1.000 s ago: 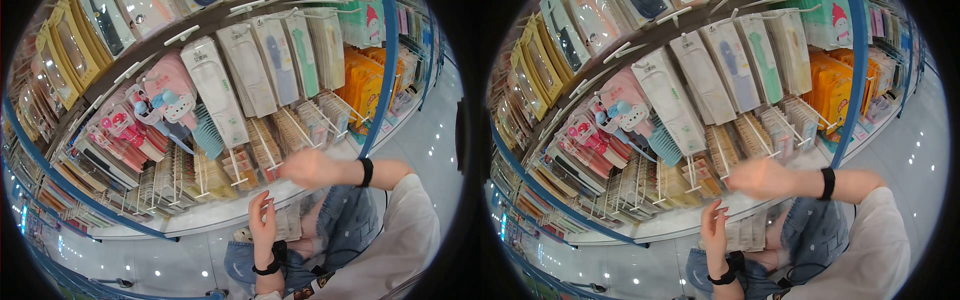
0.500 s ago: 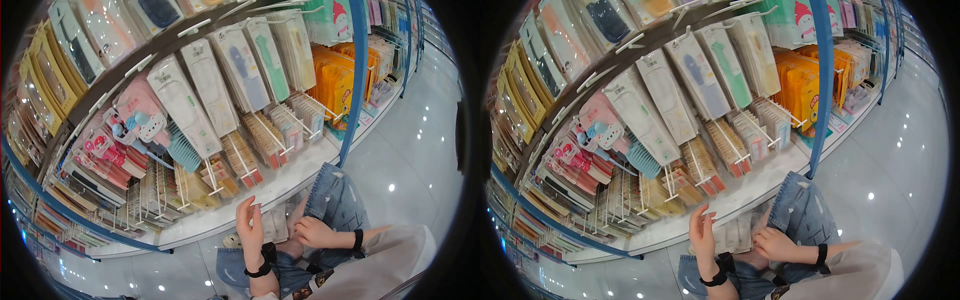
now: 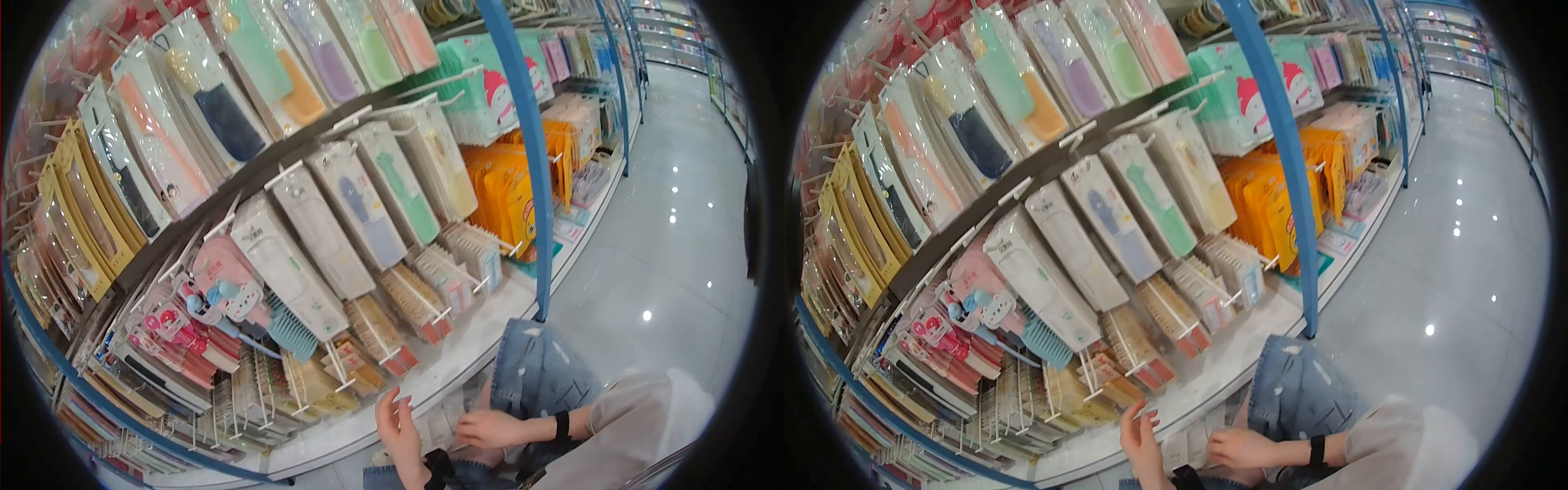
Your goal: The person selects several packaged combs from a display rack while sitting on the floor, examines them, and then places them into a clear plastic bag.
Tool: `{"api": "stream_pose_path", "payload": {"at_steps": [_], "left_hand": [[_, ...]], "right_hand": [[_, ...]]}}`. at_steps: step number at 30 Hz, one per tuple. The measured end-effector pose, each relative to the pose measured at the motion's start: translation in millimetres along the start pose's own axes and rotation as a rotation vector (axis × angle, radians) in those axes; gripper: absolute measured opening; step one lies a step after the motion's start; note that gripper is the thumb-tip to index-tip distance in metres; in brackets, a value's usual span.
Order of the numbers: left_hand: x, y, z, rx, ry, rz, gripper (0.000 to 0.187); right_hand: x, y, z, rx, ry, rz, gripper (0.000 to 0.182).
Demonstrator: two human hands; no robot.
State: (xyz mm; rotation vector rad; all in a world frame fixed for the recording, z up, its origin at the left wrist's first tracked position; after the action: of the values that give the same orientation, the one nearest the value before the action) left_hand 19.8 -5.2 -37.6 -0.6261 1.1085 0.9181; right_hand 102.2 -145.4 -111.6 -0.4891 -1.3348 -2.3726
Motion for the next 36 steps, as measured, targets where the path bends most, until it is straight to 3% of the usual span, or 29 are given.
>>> {"api": "stream_pose_path", "payload": {"at_steps": [2,3,6,10,16,19,22,25,28,29,32,36], "left_hand": [[-0.9,-1.3,-0.2,-0.009,0.009,0.002,0.023],[-4.4,-1.1,-1.6,-0.008,0.001,0.013,0.023],[8.1,4.2,3.3,0.019,-0.150,0.138,0.026],[8.8,4.8,0.8,0.017,-0.150,0.152,0.024],[12.4,9.2,-0.4,0.004,-0.152,0.193,0.024],[8.4,9.0,-0.7,0.010,-0.135,0.198,0.024],[-2.1,9.9,-2.0,-0.010,-0.109,0.137,0.024],[-14.9,10.4,-0.4,-0.039,-0.035,0.025,0.023],[-10.3,12.9,1.1,-0.059,-0.023,-0.013,0.023],[-6.7,13.0,1.8,-0.062,-0.009,-0.021,0.022],[-0.3,13.2,2.4,-0.066,0.000,-0.029,0.022],[0.4,14.5,2.7,-0.060,-0.005,-0.027,0.023]], "right_hand": [[-2.8,-1.6,-6.4,0.124,0.024,0.038,0.019],[-7.6,-4.5,-12.0,0.309,-0.086,0.117,0.027],[-5.5,18.3,-17.0,0.018,0.059,0.135,0.019],[-9.9,39.3,-27.4,0.173,0.021,0.231,0.024],[-34.8,5.8,-45.9,0.728,-0.161,0.131,0.033],[-26.2,-7.8,-30.3,0.741,-0.215,0.108,0.038],[-12.7,-20.0,-8.4,0.758,-0.111,0.050,0.049],[-26.2,-71.8,-17.7,0.184,0.244,-0.131,0.052],[-35.5,-91.6,-13.2,0.442,0.184,-0.325,0.056],[-36.2,-94.0,-14.0,0.519,-0.002,-0.197,0.057],[-47.4,-104.7,-14.2,0.491,-0.077,-0.140,0.054],[-27.1,-101.6,-8.5,0.436,-0.115,-0.352,0.052]]}}
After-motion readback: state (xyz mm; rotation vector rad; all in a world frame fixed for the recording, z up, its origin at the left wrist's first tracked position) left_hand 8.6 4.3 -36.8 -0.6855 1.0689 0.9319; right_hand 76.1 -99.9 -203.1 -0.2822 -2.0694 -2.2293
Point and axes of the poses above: each hand's wrist, its own z-axis towards the middle knuckle, its own y-axis out of the back of the hand, x = y × z, the point moved 2 cm from there along z, towards the middle knuckle, and after that the axes turned 3 degrees about -x, right-handed, at the moved point
